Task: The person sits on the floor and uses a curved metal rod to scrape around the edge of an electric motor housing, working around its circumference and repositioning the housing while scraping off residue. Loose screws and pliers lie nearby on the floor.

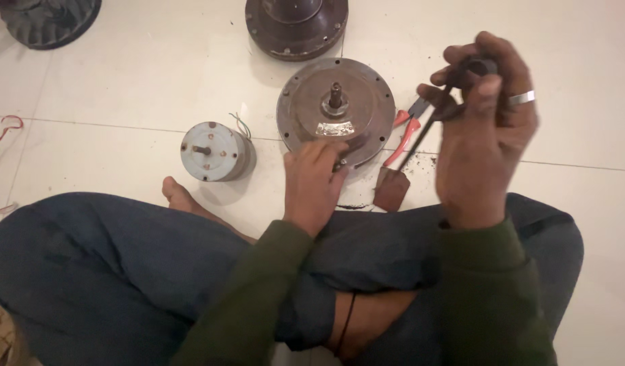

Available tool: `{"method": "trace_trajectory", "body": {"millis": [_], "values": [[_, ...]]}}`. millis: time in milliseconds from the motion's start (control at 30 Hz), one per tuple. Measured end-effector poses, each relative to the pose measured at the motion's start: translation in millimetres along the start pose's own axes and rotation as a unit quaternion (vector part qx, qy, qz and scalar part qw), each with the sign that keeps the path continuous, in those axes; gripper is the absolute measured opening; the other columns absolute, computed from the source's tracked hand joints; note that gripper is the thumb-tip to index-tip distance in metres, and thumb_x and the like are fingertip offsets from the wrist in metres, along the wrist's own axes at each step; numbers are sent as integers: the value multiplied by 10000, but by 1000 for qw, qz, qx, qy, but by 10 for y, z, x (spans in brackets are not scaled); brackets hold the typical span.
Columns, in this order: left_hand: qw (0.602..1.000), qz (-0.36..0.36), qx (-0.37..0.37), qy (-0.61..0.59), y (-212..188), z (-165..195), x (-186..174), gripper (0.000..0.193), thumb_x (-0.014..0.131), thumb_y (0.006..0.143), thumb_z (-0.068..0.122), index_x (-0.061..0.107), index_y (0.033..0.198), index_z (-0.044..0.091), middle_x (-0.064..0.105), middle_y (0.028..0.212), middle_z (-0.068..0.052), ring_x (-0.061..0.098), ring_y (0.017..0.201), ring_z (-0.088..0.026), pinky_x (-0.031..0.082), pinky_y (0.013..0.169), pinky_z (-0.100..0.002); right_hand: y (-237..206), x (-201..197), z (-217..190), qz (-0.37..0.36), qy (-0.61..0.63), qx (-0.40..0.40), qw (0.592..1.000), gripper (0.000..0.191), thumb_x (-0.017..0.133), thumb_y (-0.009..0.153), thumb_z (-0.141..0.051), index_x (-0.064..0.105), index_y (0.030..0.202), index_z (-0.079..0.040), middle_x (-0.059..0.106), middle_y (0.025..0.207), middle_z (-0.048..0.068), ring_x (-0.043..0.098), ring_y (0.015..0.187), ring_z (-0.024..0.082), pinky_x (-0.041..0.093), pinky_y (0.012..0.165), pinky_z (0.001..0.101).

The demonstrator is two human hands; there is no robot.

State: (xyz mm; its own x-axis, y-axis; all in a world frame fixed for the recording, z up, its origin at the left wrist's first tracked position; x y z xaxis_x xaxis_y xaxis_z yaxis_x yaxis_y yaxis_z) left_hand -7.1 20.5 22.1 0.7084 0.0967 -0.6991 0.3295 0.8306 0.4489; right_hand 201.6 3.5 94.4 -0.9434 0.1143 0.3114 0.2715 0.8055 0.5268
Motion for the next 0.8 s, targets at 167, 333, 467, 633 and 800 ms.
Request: {"method": "trace_trajectory", "body": {"millis": [167, 333, 467, 633, 800], "values": [[997, -6, -64, 48, -25, 43, -32, 333, 840, 760, 248, 666, 1026, 145, 580, 1075, -27, 554, 1087, -273, 371, 848, -466, -53, 209, 102, -5, 125, 30, 992, 287, 529, 1254, -274, 517, 1472, -88, 596, 1290, 41, 577, 1120, 111, 509, 1024, 318], [995, -15, -39, 95, -23, 35, -61, 309, 832, 765, 222, 667, 1016, 151, 580, 1083, -16, 545, 1057, -269, 374, 875, -471, 1, 381, 168, -5, 145, 1, 989, 264, 484, 1272, -309, 534, 1399, -84, 594, 1233, 55, 566, 1063, 115, 489, 951, 314], [992, -42, -44, 109, -11, -15, -115, 302, 827, 774, 218, 666, 1018, 143, 582, 1092, -10, 551, 1067, -267, 381, 855, -467, -21, 520, 233, 19, 183, 13, 983, 241, 482, 1276, -304, 531, 1352, -81, 586, 1184, 71, 562, 1029, 144, 477, 908, 316], [998, -10, -38, 55, -42, 17, -226, 389, 804, 754, 194, 663, 1103, 97, 561, 1131, -55, 537, 1108, -300, 399, 862, -470, -97, 546, 305, 35, 198, 34, 979, 205, 500, 1267, -282, 524, 1293, -80, 570, 1122, 57, 544, 991, 152, 465, 886, 316], [998, -39, 44, 24, 53, 92, -182, 305, 799, 800, 189, 676, 1059, 85, 588, 1124, -49, 553, 1104, -283, 408, 864, -467, -160, 417, 161, 26, 112, 64, 991, 187, 537, 1256, -240, 555, 1248, -54, 622, 1088, 92, 620, 1009, 190, 543, 928, 372]]}}
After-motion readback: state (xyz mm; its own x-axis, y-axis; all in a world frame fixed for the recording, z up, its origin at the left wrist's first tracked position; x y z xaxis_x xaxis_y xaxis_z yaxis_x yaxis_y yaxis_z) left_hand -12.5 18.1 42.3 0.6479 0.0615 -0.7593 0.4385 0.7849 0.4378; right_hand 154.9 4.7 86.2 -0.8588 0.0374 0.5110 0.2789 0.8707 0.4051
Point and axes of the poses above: each hand's wrist, its own y-axis towards the middle knuckle, its own x-axis out of the palm, z = x × y, the point moved 2 cm from there along y, towards the middle knuckle
